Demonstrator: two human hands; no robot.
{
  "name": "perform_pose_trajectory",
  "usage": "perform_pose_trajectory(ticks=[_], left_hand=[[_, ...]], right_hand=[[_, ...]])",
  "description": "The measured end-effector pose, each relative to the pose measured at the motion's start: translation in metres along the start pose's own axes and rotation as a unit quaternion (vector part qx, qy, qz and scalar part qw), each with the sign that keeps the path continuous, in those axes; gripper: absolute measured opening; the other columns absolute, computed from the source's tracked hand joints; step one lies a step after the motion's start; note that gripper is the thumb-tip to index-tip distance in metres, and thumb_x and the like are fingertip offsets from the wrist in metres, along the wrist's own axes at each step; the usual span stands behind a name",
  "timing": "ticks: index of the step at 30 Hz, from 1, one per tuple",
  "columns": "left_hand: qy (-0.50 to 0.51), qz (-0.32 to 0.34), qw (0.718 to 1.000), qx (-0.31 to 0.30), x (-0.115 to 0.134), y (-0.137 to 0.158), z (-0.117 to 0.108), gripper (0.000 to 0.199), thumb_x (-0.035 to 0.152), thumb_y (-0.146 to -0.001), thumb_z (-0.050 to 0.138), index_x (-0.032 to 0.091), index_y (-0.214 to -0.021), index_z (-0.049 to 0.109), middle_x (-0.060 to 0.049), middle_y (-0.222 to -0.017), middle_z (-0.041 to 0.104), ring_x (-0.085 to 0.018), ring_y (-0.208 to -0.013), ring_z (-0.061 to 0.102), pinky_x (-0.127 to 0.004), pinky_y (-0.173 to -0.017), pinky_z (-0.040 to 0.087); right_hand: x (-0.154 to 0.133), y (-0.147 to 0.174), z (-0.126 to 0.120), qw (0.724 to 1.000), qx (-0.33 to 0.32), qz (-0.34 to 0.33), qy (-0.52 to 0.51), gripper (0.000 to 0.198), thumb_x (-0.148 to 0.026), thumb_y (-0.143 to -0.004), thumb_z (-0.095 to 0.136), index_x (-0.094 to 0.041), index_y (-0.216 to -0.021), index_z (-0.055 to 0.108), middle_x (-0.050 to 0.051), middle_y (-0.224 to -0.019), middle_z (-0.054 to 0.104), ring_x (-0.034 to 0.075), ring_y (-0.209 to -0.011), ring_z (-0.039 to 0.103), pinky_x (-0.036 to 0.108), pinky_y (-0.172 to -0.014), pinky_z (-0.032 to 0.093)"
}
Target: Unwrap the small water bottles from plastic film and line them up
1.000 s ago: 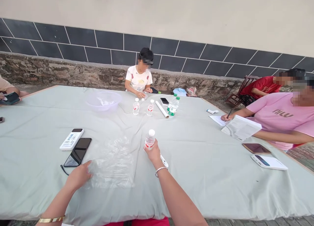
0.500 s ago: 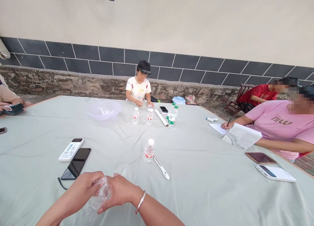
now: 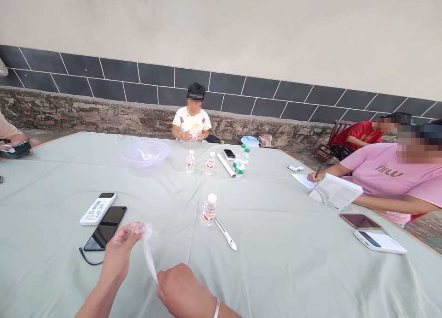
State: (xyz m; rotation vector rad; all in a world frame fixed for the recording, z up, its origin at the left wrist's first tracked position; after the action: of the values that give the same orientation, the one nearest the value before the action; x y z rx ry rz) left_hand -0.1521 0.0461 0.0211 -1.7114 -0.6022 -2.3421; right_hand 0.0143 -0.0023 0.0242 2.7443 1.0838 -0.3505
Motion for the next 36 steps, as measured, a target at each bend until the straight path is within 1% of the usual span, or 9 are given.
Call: perform_pose_trajectory(ticks=[4,7,11,16,21,23,26,29,36], left_hand=[[-0.207,0.064,0.953,-0.214,-0.008,0.028,0.048,0.037,0.053,-0.073,0.065,0.018,-0.062,0.064,-0.003,-0.065,0.062,-0.018,-0.067,0.056,-0.028,-0.066,0.045],[-0.064,-0.008,0.95,-0.305,-0.011,0.049,0.067,0.052,0.064,-0.077,0.054,0.017,-0.056,0.055,0.001,-0.056,0.048,-0.012,-0.056,0.044,-0.025,-0.057,0.039],[0.074,-0.061,0.965,-0.245,-0.005,0.048,0.068,0.035,0.05,-0.069,0.072,0.017,-0.073,0.062,0.001,-0.07,0.048,-0.011,-0.064,0.045,-0.023,-0.06,0.041],[-0.008,0.03,0.984,-0.175,0.003,0.043,0.061,0.027,0.044,-0.07,0.072,0.018,-0.078,0.071,-0.006,-0.103,0.044,-0.019,-0.09,0.05,-0.026,-0.07,0.047],[-0.046,0.033,0.975,-0.214,-0.006,0.04,0.077,0.026,0.041,-0.068,0.074,0.016,-0.066,0.067,-0.004,-0.091,0.047,-0.014,-0.072,0.052,-0.025,-0.059,0.045],[-0.018,-0.005,0.984,-0.178,-0.012,0.029,0.075,0.027,0.041,-0.066,0.076,0.018,-0.076,0.064,-0.002,-0.085,0.051,-0.013,-0.067,0.053,-0.025,-0.059,0.044],[0.055,-0.048,0.992,-0.107,-0.018,0.009,0.063,0.042,0.039,-0.061,0.08,0.024,-0.092,0.055,0.003,-0.077,0.055,-0.013,-0.066,0.055,-0.023,-0.06,0.044],[0.091,-0.047,0.991,-0.088,-0.019,-0.007,0.052,0.043,0.035,-0.059,0.082,0.023,-0.09,0.054,0.005,-0.069,0.052,-0.009,-0.061,0.049,-0.019,-0.055,0.039],[0.047,-0.115,0.983,-0.135,-0.048,-0.019,0.053,0.04,0.041,-0.058,0.082,0.02,-0.081,0.057,0.003,-0.07,0.055,-0.01,-0.062,0.047,-0.02,-0.057,0.038]], right_hand=[[0.012,0.002,-0.061,0.979,0.149,0.061,-0.127,0.015,-0.031,-0.087,0.049,-0.021,-0.076,0.052,-0.002,-0.067,0.057,0.012,-0.059,0.05,0.024,-0.059,0.036],[0.042,0.005,-0.084,0.913,0.272,0.148,-0.266,0.012,-0.033,-0.085,0.053,-0.021,-0.087,0.054,0.0,-0.077,0.06,0.013,-0.067,0.054,0.023,-0.06,0.041],[0.033,-0.001,-0.063,0.9,0.274,0.106,-0.323,0.018,-0.032,-0.09,0.047,-0.021,-0.097,0.058,0.003,-0.088,0.062,0.015,-0.078,0.057,0.026,-0.071,0.046],[0.005,0.003,-0.054,0.898,0.201,0.019,-0.391,0.04,-0.036,-0.093,0.043,-0.025,-0.131,0.046,0.005,-0.101,0.061,0.016,-0.083,0.055,0.029,-0.075,0.048],[0.011,0.014,-0.056,0.9,0.111,0.01,-0.422,0.054,-0.028,-0.085,0.054,-0.029,-0.137,0.041,0.004,-0.11,0.059,0.014,-0.085,0.056,0.029,-0.079,0.049],[0.037,0.021,-0.052,0.9,0.107,0.048,-0.419,0.05,-0.028,-0.081,0.058,-0.029,-0.131,0.049,0.004,-0.112,0.06,0.015,-0.086,0.058,0.029,-0.079,0.05],[0.122,0.043,-0.052,0.876,0.224,0.24,-0.352,0.034,-0.037,-0.083,0.052,-0.024,-0.114,0.06,0.005,-0.101,0.063,0.015,-0.074,0.058,0.032,-0.073,0.05],[0.197,0.061,-0.043,0.829,0.276,0.418,-0.248,0.056,-0.045,-0.074,0.059,-0.022,-0.124,0.052,0.007,-0.104,0.061,0.015,-0.062,0.056,0.034,-0.065,0.05],[0.245,-0.009,-0.025,0.844,0.271,0.405,-0.224,0.046,-0.045,-0.07,0.061,-0.021,-0.109,0.055,0.002,-0.088,0.066,0.019,-0.068,0.061,0.032,-0.064,0.049]])
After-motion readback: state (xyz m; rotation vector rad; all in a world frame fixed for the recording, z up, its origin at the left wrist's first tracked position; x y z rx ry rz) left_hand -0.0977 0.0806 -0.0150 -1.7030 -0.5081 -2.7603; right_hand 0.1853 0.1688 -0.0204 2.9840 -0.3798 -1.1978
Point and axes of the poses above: each hand's wrist, its own y-axis away from the middle knuckle, its own z-axis out of the palm, x = y × z, the point moved 8 cm from there along -y, towards the middle knuckle
